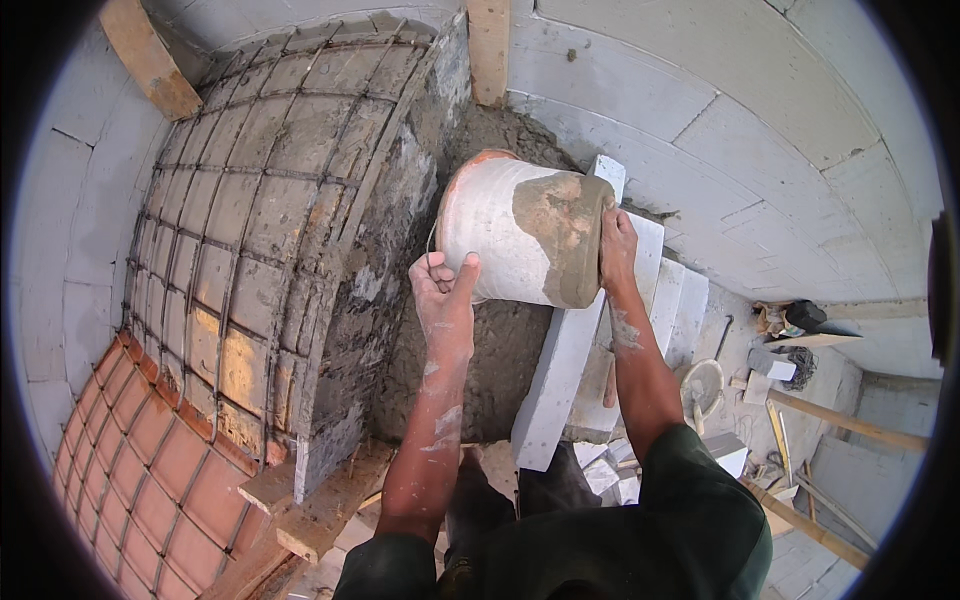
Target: The person pours cement onto a curved rebar-reinforced surface, spreads it with a trowel, and places white rectangular tiles into the wet cement. The person repeatedly scoops cement from a bucket and smooths the surface between tile placements.
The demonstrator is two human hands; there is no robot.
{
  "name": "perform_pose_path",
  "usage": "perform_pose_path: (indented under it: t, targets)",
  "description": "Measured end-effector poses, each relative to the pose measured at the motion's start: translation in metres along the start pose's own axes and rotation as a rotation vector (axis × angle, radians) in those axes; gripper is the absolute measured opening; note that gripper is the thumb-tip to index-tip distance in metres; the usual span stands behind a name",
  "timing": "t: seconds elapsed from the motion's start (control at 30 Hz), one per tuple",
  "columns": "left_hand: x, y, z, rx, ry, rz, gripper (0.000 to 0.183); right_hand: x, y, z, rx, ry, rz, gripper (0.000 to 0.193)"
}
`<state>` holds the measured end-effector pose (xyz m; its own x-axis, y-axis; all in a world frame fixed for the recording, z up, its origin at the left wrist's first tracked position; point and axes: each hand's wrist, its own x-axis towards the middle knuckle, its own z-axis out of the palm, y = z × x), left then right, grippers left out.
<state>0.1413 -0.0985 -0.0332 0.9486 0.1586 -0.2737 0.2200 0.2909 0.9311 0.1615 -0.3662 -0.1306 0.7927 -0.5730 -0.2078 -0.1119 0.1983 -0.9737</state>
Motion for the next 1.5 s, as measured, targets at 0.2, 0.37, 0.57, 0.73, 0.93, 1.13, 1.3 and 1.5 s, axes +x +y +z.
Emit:
perform_pose_path:
  t: [0.2,0.37,0.57,0.73,0.93,1.13,1.3,1.5]
  targets:
    - [-0.120,0.032,-0.079,0.117,0.031,-0.023,0.055,-0.146,0.030,-0.014,-0.078,0.053,0.128,0.052]
    - [-0.173,0.034,-0.124,0.142,0.076,-0.091,0.054,-0.232,0.027,-0.028,-0.191,0.065,0.131,0.050]
    - [-0.242,0.019,-0.161,0.114,0.039,-0.077,0.047,-0.272,0.027,-0.034,-0.346,0.015,0.114,0.052]
    - [-0.232,-0.003,-0.186,0.126,-0.041,0.001,0.040,-0.302,0.031,-0.044,-0.269,0.131,0.043,0.057]
    - [-0.250,-0.016,-0.222,-0.013,-0.023,-0.023,0.029,-0.352,0.044,-0.041,-0.231,0.244,-0.102,0.061]
    - [-0.238,-0.004,-0.224,-0.008,-0.096,0.010,0.022,-0.317,0.016,-0.034,-0.297,0.255,-0.124,0.062]
    - [-0.221,0.010,-0.227,-0.015,-0.169,0.029,0.022,-0.362,0.033,-0.033,-0.160,0.282,-0.178,0.065]
    - [-0.231,0.012,-0.227,-0.012,-0.173,0.177,0.020,-0.343,0.009,-0.019,-0.176,0.225,-0.068,0.065]
